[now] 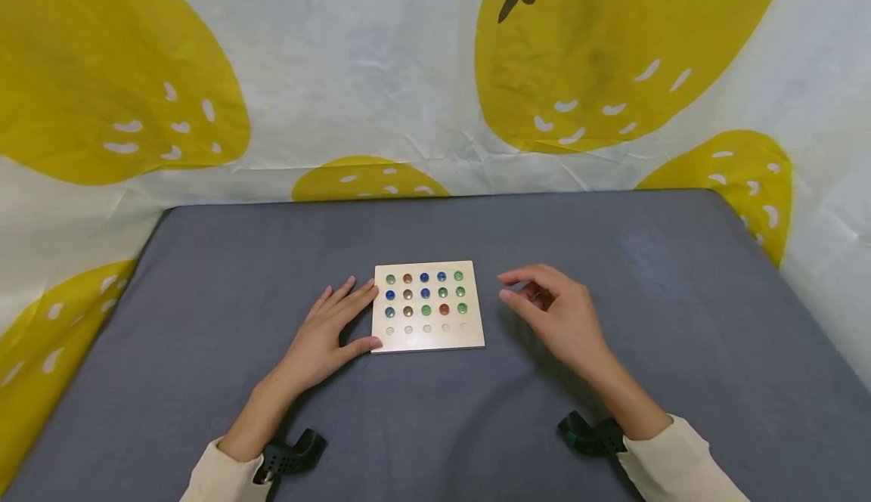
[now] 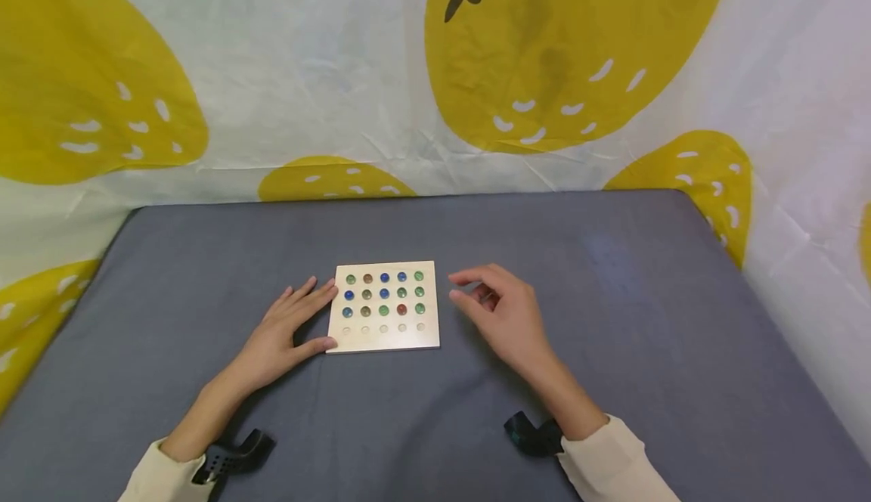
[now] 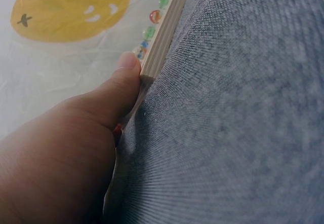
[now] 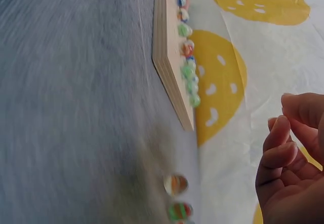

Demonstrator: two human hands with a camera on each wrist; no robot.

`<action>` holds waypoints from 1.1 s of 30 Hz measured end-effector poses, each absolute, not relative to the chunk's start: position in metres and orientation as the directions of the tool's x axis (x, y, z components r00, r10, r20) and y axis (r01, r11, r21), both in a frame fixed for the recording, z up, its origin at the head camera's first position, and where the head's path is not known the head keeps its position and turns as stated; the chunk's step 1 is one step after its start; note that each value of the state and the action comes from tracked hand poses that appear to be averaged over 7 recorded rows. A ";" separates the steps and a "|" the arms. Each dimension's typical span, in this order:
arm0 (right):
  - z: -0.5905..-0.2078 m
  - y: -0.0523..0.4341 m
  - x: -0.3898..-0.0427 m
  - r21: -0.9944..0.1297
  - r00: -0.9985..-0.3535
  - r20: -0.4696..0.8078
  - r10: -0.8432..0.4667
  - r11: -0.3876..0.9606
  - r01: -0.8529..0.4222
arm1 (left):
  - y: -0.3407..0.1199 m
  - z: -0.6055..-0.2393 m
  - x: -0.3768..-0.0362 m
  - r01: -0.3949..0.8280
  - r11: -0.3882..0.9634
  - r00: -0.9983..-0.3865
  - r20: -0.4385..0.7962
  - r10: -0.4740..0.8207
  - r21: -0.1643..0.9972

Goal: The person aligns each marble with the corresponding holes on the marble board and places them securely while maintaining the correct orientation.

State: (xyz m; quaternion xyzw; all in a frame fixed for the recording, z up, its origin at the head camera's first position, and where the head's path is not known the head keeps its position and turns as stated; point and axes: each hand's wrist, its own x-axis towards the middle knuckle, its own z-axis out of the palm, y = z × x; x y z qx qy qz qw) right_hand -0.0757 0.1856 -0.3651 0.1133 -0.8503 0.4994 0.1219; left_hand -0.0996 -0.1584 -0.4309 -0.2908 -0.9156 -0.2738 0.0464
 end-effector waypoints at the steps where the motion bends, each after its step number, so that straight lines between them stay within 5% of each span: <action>1: -0.364 0.188 -0.075 -0.818 -0.944 0.322 -0.071 0.482 -0.315 | -0.159 -0.431 -0.100 0.558 0.682 -0.827 0.246 0.506 0.473; 13: -0.381 0.215 -0.065 -0.716 -0.920 0.381 -0.095 0.600 -0.358 | -0.159 -0.430 -0.100 0.546 0.688 -0.833 0.225 0.505 0.478; 33: -0.418 0.229 -0.071 -0.621 -0.858 0.468 -0.213 0.611 -0.491 | -0.161 -0.431 -0.100 0.565 0.672 -0.823 0.259 0.506 0.479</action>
